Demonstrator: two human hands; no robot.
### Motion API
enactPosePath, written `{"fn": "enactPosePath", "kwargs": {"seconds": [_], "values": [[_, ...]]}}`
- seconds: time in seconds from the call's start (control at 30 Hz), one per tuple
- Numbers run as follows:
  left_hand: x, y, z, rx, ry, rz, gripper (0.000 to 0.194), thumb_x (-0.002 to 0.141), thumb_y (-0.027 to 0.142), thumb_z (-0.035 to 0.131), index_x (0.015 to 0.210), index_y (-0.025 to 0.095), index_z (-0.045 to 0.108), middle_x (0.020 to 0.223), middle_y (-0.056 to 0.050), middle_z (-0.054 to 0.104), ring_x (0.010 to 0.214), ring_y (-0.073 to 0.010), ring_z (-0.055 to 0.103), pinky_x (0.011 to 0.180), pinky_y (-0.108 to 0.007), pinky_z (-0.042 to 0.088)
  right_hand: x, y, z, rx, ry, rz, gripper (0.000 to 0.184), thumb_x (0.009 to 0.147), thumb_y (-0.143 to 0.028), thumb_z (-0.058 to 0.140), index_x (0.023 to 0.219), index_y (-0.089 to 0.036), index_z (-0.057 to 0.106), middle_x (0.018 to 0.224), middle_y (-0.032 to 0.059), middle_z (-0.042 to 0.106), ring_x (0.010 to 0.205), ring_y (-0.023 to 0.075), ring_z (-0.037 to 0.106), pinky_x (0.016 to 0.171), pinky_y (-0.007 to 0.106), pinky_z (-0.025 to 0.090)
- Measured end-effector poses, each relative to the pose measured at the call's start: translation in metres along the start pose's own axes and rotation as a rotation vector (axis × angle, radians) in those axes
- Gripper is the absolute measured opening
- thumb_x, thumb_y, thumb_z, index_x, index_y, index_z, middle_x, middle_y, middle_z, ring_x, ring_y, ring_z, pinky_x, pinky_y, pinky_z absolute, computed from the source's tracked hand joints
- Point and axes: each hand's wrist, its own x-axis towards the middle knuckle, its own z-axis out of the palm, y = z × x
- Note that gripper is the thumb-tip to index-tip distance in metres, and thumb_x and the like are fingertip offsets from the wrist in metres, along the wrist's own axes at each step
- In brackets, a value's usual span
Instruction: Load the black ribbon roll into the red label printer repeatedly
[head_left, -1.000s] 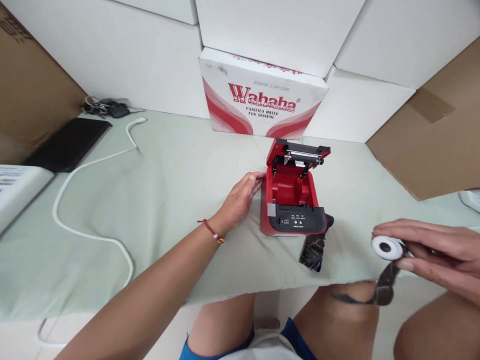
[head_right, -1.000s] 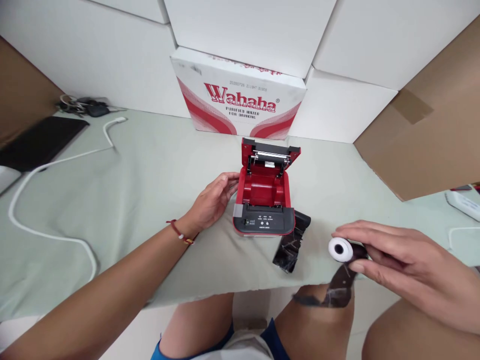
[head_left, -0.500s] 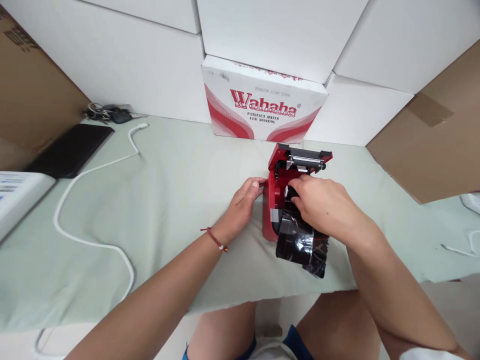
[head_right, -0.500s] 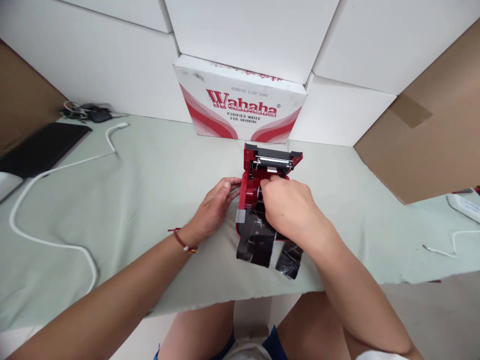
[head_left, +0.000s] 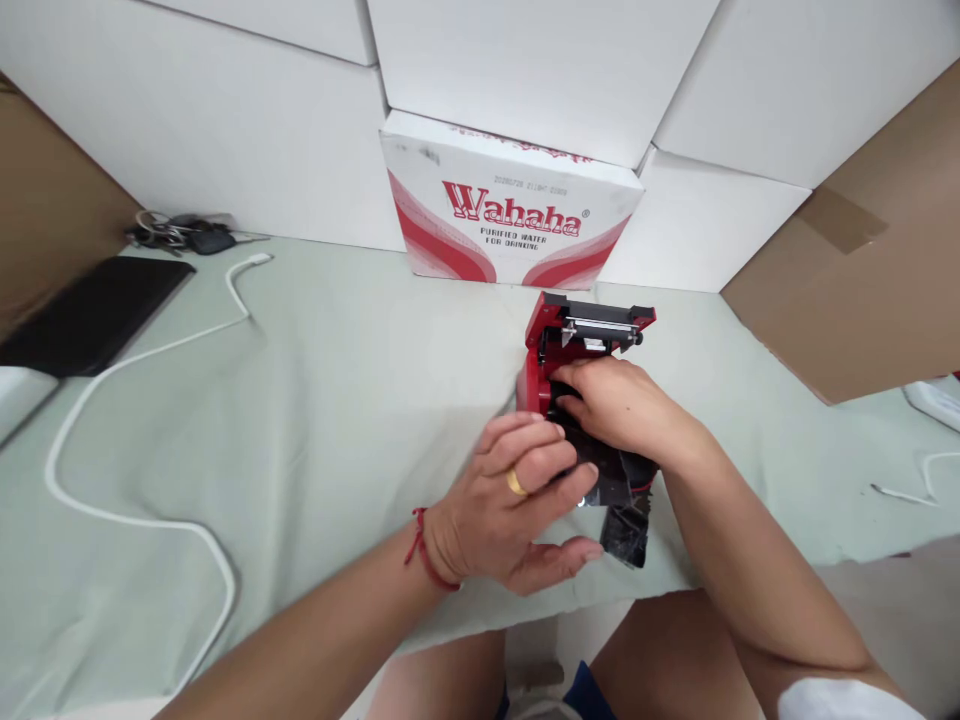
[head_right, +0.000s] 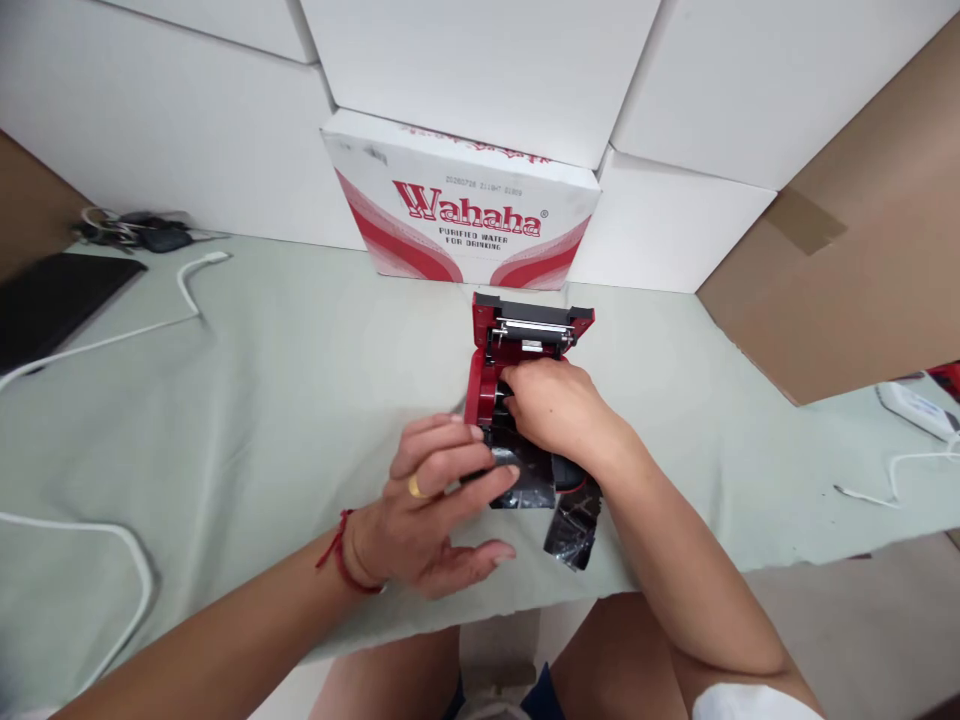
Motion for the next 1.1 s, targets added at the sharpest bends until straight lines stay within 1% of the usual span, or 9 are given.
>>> {"fn": "enactPosePath", "kwargs": {"seconds": [0.1,0.17,0.27,0.33,0.47,0.67,0.77,0.9,1.1], "values": [[0.002,0.006,0.002,0.033,-0.054,0.024,0.031,0.089,0.021,0.065,0.119,0.019,0.072,0.100,-0.006,0.079,0.109,-0.0245,0.069,0.110,-0.042,0.054,-0.021,0.004,-0.003,0.229,0.142,-0.172,0.024,0.105,-0.021,0.059,0.113,-0.024,0.081,0.112,0.0049,0.086,0.097,0.0222,0.079,0.086,0.034,0.059],[0.003,0.006,0.001,0.037,-0.065,0.026,0.035,0.086,0.014,0.063,0.119,0.020,0.073,0.101,-0.005,0.081,0.109,-0.0232,0.070,0.108,-0.041,0.055,-0.039,0.006,-0.007,0.373,0.373,-0.221,0.025,0.109,-0.028,0.059,0.115,-0.028,0.083,0.112,0.0019,0.086,0.097,0.0214,0.080,0.091,0.036,0.063],[0.006,0.006,-0.002,0.031,-0.057,0.045,0.032,0.088,0.013,0.064,0.118,0.022,0.075,0.100,-0.003,0.081,0.107,-0.0221,0.071,0.106,-0.040,0.056,-0.052,0.014,-0.009,0.361,0.809,-0.063,0.031,0.113,-0.041,0.056,0.126,-0.032,0.082,0.119,0.0050,0.085,0.107,0.0258,0.079,0.097,0.044,0.065],[0.006,0.006,-0.003,0.037,-0.046,0.059,0.030,0.089,0.012,0.064,0.115,0.020,0.076,0.098,-0.003,0.081,0.106,-0.0216,0.071,0.107,-0.039,0.056,-0.046,0.025,-0.004,0.280,0.953,0.029,0.039,0.114,-0.046,0.053,0.144,-0.032,0.074,0.140,0.0089,0.079,0.127,0.0303,0.073,0.107,0.050,0.062],[0.004,0.007,-0.002,0.062,-0.042,0.076,0.030,0.088,0.012,0.064,0.113,0.021,0.077,0.098,-0.004,0.081,0.107,-0.0217,0.070,0.110,-0.039,0.057,-0.023,0.047,0.016,0.322,0.879,-0.035,0.054,0.113,-0.052,0.052,0.159,-0.025,0.061,0.160,0.0136,0.065,0.149,0.0314,0.059,0.124,0.056,0.051],[-0.003,0.009,-0.002,0.084,-0.005,0.061,0.038,0.082,0.013,0.066,0.116,0.027,0.077,0.106,-0.004,0.080,0.119,-0.0243,0.069,0.117,-0.043,0.055,-0.044,0.039,0.038,0.470,0.880,-0.071,0.039,0.113,-0.043,0.052,0.139,-0.026,0.077,0.138,0.0120,0.076,0.131,0.0271,0.071,0.117,0.049,0.056],[-0.004,0.006,-0.002,0.073,0.017,0.025,0.040,0.091,0.025,0.064,0.130,0.026,0.075,0.108,-0.006,0.080,0.121,-0.0260,0.072,0.119,-0.045,0.054,-0.062,0.034,0.050,0.554,0.830,-0.133,0.033,0.113,-0.039,0.054,0.121,-0.028,0.084,0.121,0.0089,0.083,0.118,0.0262,0.078,0.113,0.050,0.060],[-0.004,-0.006,-0.004,-0.008,0.070,-0.143,0.055,0.110,0.051,0.046,0.160,0.029,0.054,0.125,-0.009,0.082,0.132,-0.0307,0.073,0.124,-0.056,0.048,-0.070,0.036,0.068,0.632,0.821,-0.210,0.033,0.113,-0.037,0.056,0.108,-0.029,0.088,0.108,0.0078,0.086,0.110,0.0272,0.082,0.103,0.052,0.065],[-0.005,-0.019,-0.002,-0.241,0.042,-0.394,0.041,0.116,0.042,0.042,0.150,0.029,0.061,0.113,-0.006,0.087,0.108,-0.0256,0.081,0.113,-0.052,0.050,-0.066,0.036,0.074,0.691,0.862,-0.256,0.027,0.110,-0.022,0.061,0.112,-0.028,0.087,0.109,0.0073,0.086,0.111,0.0236,0.081,0.100,0.046,0.066]]}}
